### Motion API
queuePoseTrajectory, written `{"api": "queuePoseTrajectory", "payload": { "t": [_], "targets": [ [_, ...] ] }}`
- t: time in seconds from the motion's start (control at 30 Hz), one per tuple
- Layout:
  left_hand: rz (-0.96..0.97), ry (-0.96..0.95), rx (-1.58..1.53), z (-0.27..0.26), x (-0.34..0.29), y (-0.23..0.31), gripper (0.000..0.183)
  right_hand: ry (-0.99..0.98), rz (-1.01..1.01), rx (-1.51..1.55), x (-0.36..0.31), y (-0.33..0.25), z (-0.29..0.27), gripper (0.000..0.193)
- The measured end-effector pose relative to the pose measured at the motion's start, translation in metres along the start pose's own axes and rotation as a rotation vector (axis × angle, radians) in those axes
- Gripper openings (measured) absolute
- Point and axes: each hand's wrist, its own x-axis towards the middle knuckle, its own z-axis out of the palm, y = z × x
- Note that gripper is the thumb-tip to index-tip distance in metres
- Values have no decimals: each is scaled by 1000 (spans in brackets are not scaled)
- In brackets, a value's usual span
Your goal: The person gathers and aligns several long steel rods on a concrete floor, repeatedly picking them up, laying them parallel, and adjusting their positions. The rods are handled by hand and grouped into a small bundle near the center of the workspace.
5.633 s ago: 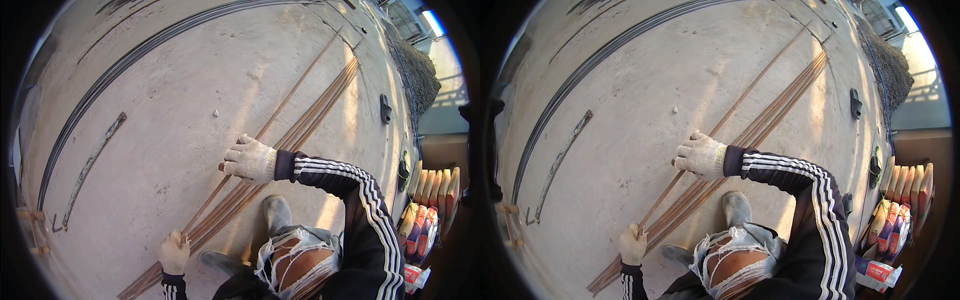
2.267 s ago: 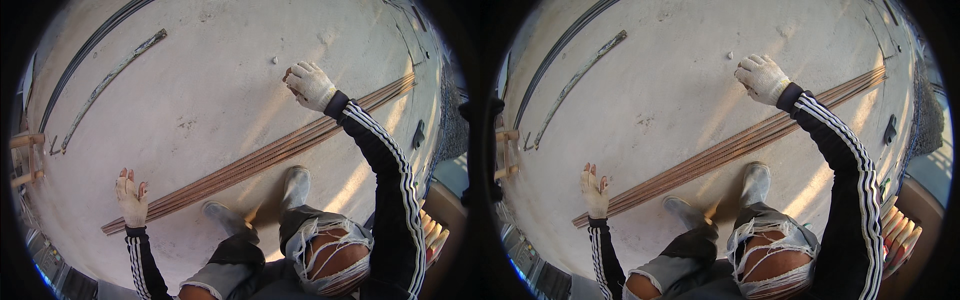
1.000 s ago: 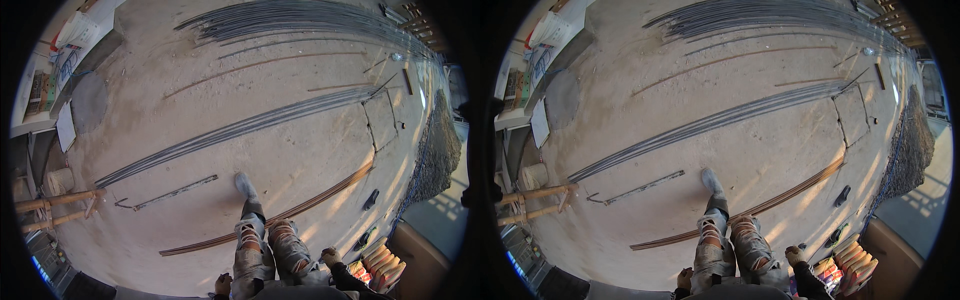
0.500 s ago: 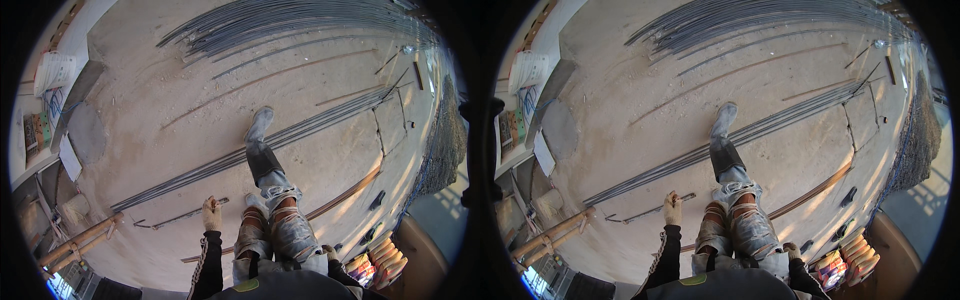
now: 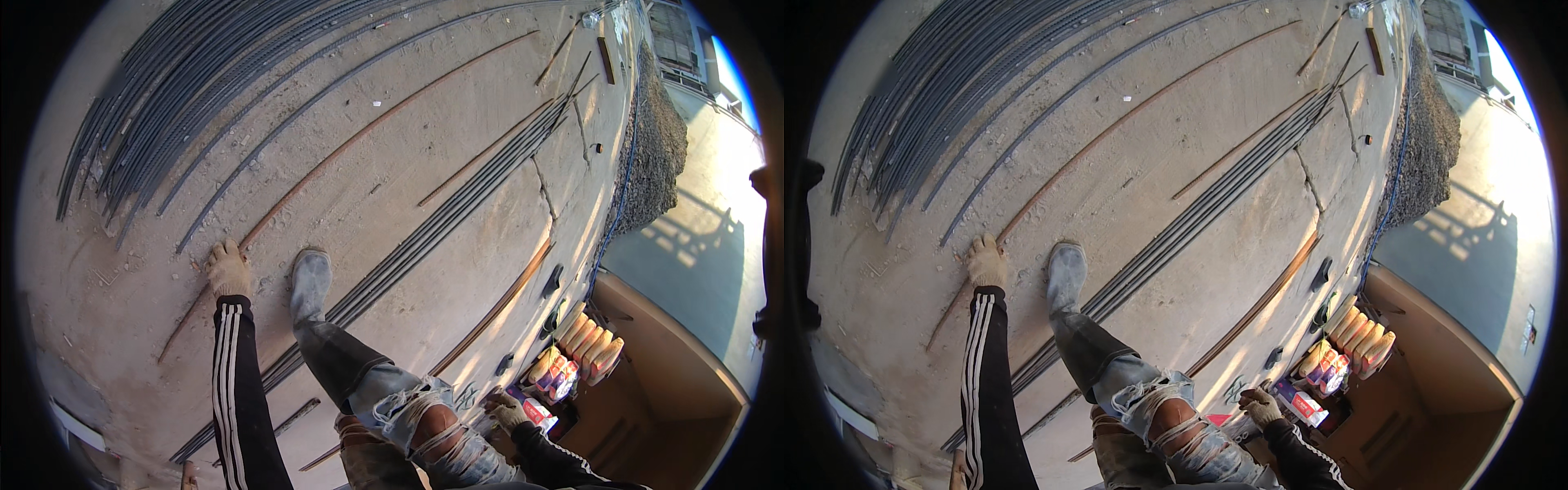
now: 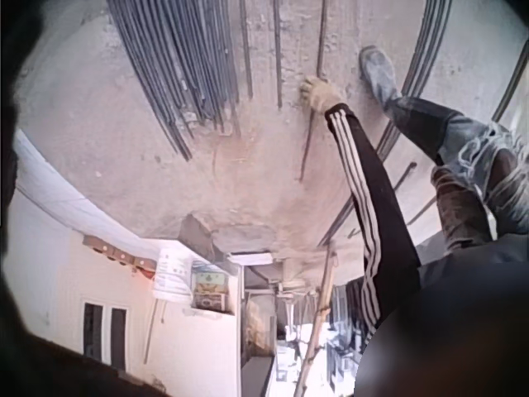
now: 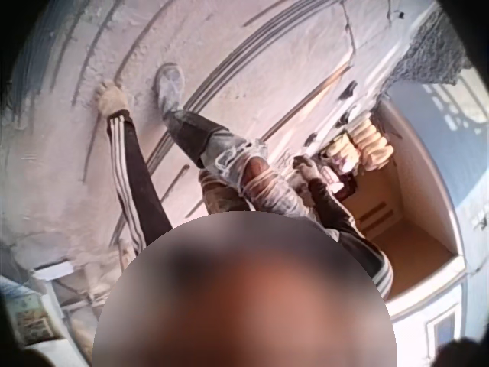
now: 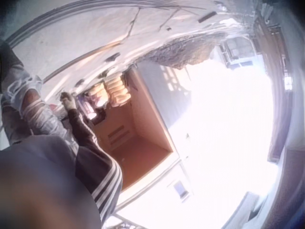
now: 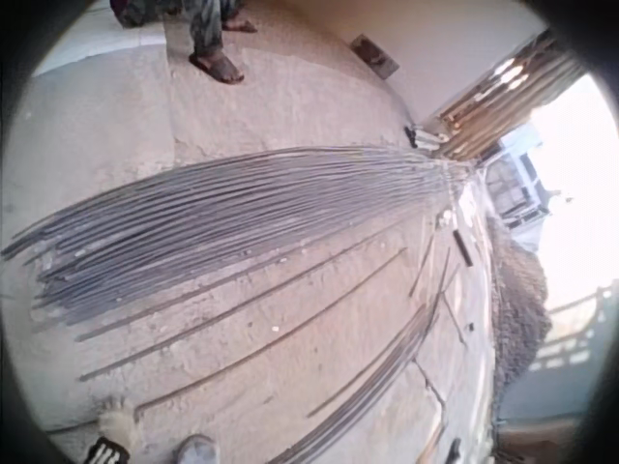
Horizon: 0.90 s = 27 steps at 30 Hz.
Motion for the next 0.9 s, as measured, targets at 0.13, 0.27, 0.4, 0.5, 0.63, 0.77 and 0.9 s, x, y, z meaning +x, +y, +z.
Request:
{"api": "queuePoseTrajectory", "payload": {
  "t": [0.13, 0.27, 0.4, 0.5, 0.63, 0.77, 0.9],
  "targets": [
    [137, -36, 185, -2, 10, -3, 29, 14, 121, 25, -34, -1, -1, 22],
    [136, -231, -2, -38, -21, -3, 25, -18, 126, 48, -61, 10, -1, 20],
    [164, -355, -327, -122, -112, -2, 25, -61, 86, 30, -79, 31, -2, 24],
    [147, -127, -536, -192, -206, 16, 29, -101, 35, 84, -84, 43, 0, 27],
    [114, -10, -507, -275, -331, 38, 31, -105, -217, 188, -83, 48, 10, 25],
    [-8, -59, -561, -317, -480, 22, 30, -71, -416, 257, -96, 70, 11, 29],
    [16, 34, -575, -310, -649, -31, 24, 5, -610, 310, -137, 121, -16, 28]
  ]
}}
